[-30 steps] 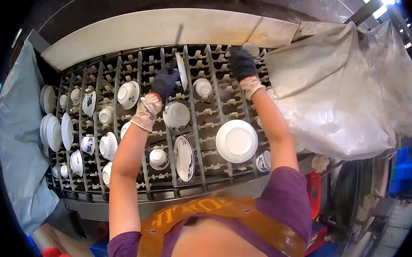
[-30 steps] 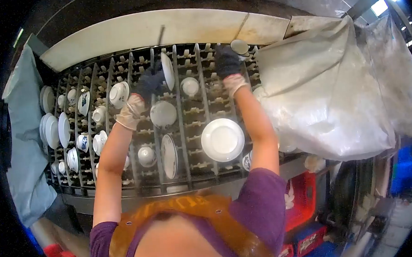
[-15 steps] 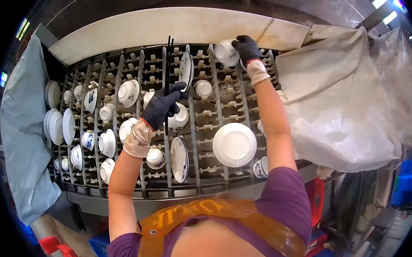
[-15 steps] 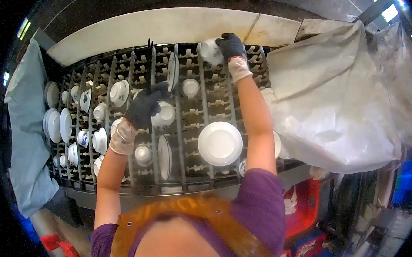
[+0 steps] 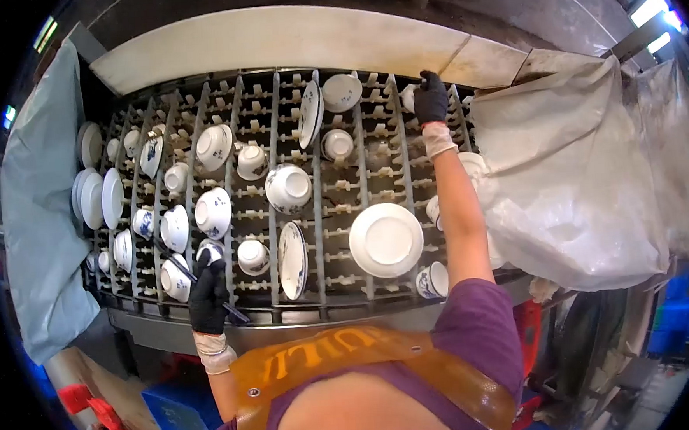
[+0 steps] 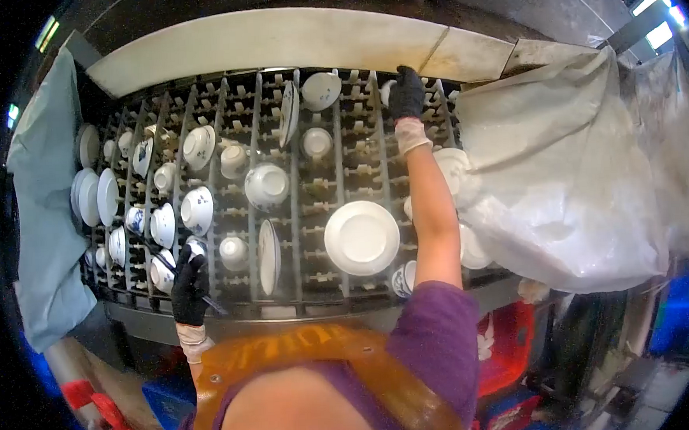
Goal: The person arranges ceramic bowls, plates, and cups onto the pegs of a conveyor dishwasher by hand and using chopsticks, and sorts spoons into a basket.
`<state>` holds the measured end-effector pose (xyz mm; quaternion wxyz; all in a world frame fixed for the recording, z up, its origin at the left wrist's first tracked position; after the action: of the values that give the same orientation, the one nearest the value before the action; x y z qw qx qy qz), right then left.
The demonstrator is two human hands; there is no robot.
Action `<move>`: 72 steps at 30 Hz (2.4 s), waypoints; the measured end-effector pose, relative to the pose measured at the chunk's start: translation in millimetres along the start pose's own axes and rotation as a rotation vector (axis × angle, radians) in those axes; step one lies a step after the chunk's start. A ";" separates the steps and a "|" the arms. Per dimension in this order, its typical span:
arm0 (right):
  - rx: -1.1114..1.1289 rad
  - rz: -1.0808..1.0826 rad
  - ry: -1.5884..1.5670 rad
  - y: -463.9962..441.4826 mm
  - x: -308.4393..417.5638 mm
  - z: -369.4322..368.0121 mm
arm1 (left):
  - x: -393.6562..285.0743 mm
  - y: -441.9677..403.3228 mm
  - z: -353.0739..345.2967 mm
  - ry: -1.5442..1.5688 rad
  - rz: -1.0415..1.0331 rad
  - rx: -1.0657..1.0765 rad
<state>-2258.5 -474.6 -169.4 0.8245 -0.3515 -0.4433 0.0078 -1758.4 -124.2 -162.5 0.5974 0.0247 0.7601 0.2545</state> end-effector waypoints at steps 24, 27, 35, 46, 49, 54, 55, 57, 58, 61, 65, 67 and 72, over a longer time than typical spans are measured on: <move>1.200 0.416 0.154 207.3 275.9 64.3 | 14.5 52.4 24.4 0.530 -0.355 0.259; 1.116 0.731 0.230 229.3 298.9 47.8 | 20.5 55.0 11.7 0.634 -0.291 0.396; 0.514 -0.204 0.515 175.9 95.2 132.0 | 34.0 49.0 8.0 0.643 -0.304 0.297; 0.468 -0.654 -0.670 182.8 90.7 77.8 | 41.8 54.3 -14.5 0.454 -0.254 0.182; 0.633 -0.363 -0.168 182.6 44.6 62.6 | 47.1 53.1 -14.7 0.526 -0.219 0.190; 0.858 -0.401 0.111 243.6 119.5 141.1 | 51.6 55.0 -20.3 0.564 -0.273 0.242; 0.868 -0.341 0.204 260.7 123.2 154.7 | 52.5 53.8 -20.4 0.538 -0.274 0.204; 0.913 -0.137 0.257 299.1 132.1 161.3 | 57.9 53.2 -21.8 0.533 -0.251 0.164; 0.896 -0.161 0.135 306.2 144.8 163.8 | 56.5 54.0 -27.8 0.557 -0.264 0.243; 0.826 -0.379 -0.150 299.3 157.6 167.1 | 54.8 56.0 -37.0 0.546 -0.275 0.328; 0.546 -0.550 -0.441 287.1 119.9 159.3 | 61.3 56.5 -43.4 0.493 -0.214 0.293; 0.412 -0.139 0.067 261.8 121.8 179.4 | 57.1 60.2 -53.8 0.482 -0.203 0.287; 0.486 -0.196 0.264 278.4 75.9 198.0 | 58.1 63.7 -58.3 0.436 -0.205 0.208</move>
<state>-2275.1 -127.1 -206.3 0.9319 -0.0974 -0.3492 -0.0117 -1845.6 -69.8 -178.9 0.4362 -0.0467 0.8915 0.1127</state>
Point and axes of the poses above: each hand's wrist, its own y-axis away from the middle knuckle, its own z-axis out of the back of the hand, x = y × z, the point moved 9 cm from there along -y, towards the middle knuckle, and after that the axes turned 11 degrees about -y, right-handed, at the moved point
